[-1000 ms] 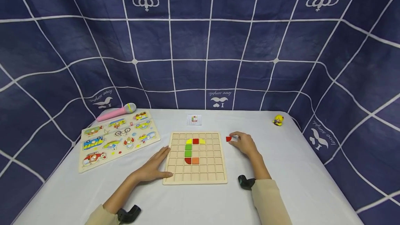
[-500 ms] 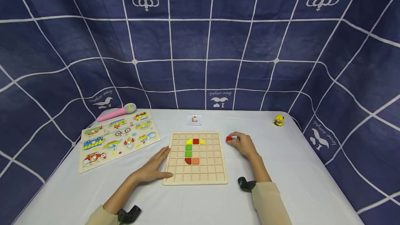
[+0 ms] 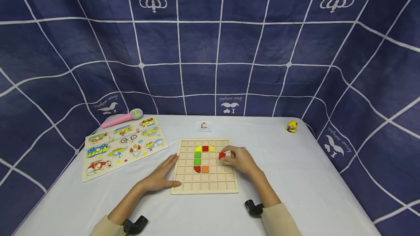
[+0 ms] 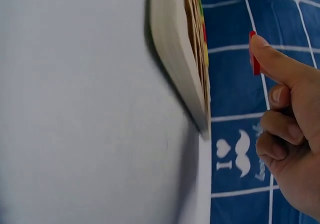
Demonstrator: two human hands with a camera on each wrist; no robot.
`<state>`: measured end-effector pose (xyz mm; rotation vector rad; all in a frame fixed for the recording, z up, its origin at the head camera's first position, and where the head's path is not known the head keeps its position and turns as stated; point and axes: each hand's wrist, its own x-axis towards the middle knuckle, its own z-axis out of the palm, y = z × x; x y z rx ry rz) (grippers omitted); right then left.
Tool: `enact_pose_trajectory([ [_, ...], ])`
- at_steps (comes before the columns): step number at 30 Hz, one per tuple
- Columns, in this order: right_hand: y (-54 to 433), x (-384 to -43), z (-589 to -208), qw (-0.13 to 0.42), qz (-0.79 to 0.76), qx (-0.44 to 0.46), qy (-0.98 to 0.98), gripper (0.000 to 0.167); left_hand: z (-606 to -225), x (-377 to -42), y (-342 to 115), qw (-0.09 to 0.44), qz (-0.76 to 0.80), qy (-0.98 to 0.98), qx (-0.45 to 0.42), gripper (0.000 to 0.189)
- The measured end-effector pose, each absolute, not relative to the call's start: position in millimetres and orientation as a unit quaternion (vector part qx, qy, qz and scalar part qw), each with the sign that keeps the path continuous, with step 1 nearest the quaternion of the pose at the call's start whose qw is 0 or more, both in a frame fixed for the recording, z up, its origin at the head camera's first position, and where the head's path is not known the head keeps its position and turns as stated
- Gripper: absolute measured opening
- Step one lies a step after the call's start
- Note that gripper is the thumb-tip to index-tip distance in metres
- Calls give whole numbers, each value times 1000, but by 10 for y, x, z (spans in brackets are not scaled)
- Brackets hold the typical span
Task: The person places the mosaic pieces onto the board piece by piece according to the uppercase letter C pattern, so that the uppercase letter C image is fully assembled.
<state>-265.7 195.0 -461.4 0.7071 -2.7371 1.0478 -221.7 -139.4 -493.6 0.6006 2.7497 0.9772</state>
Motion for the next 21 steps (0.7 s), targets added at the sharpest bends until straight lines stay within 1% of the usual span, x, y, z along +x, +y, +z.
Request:
enact_pose_trajectory([
  [7,1749,-2538,-4672,21,339,281,-898,22,-4925,-2225,-1394,79,328,919,203,105],
  [13,1697,-2511,-4779,17,311,293,-904,20,-4926,-2221,-1392,81,329,920,198,106],
  [21,1643,-2485,-4799,19,287,284,-915,19,-4913,-2200,-1386,81,325,921,199,105],
])
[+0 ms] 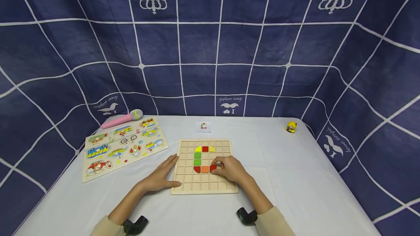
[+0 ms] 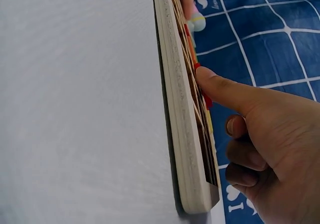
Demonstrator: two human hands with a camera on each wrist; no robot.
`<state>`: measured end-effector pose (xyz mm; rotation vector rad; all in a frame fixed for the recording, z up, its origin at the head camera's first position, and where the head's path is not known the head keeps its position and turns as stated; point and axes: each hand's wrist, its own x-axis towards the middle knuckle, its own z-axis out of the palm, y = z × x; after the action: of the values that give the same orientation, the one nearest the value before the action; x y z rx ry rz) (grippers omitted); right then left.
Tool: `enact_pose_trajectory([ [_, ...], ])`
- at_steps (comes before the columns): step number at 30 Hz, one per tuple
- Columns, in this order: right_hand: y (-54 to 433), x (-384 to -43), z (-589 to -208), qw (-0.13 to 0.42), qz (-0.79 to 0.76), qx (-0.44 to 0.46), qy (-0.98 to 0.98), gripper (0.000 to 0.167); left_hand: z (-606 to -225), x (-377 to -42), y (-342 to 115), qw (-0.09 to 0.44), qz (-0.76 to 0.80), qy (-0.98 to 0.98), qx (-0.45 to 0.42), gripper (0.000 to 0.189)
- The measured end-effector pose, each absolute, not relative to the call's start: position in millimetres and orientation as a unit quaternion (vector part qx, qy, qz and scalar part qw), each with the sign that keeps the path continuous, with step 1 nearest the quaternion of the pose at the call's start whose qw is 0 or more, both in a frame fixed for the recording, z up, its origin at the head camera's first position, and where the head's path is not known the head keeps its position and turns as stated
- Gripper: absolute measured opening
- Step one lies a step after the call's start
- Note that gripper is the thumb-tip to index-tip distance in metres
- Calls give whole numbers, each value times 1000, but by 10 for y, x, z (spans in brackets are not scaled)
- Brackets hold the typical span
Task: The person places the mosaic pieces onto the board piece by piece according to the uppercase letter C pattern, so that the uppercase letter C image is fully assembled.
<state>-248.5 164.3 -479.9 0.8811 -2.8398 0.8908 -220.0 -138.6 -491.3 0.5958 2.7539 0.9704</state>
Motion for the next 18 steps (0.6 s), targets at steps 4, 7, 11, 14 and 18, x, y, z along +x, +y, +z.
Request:
enact_pose_trajectory([
  [4,1635,-2489,-4803,14,283,279,-918,20,-4914,-2207,-1388,81,323,922,197,105],
  [7,1639,-2494,-4801,16,284,282,-916,20,-4925,-2223,-1389,80,324,922,196,105],
  [11,1676,-2499,-4784,26,288,289,-912,21,-4939,-2245,-1382,80,324,923,195,106],
  [14,1740,-2502,-4754,27,304,283,-909,23,-4938,-2254,-1376,83,322,923,195,106],
  [18,1889,-2520,-4691,30,330,249,-910,24,-4922,-2262,-1373,87,325,921,199,105],
])
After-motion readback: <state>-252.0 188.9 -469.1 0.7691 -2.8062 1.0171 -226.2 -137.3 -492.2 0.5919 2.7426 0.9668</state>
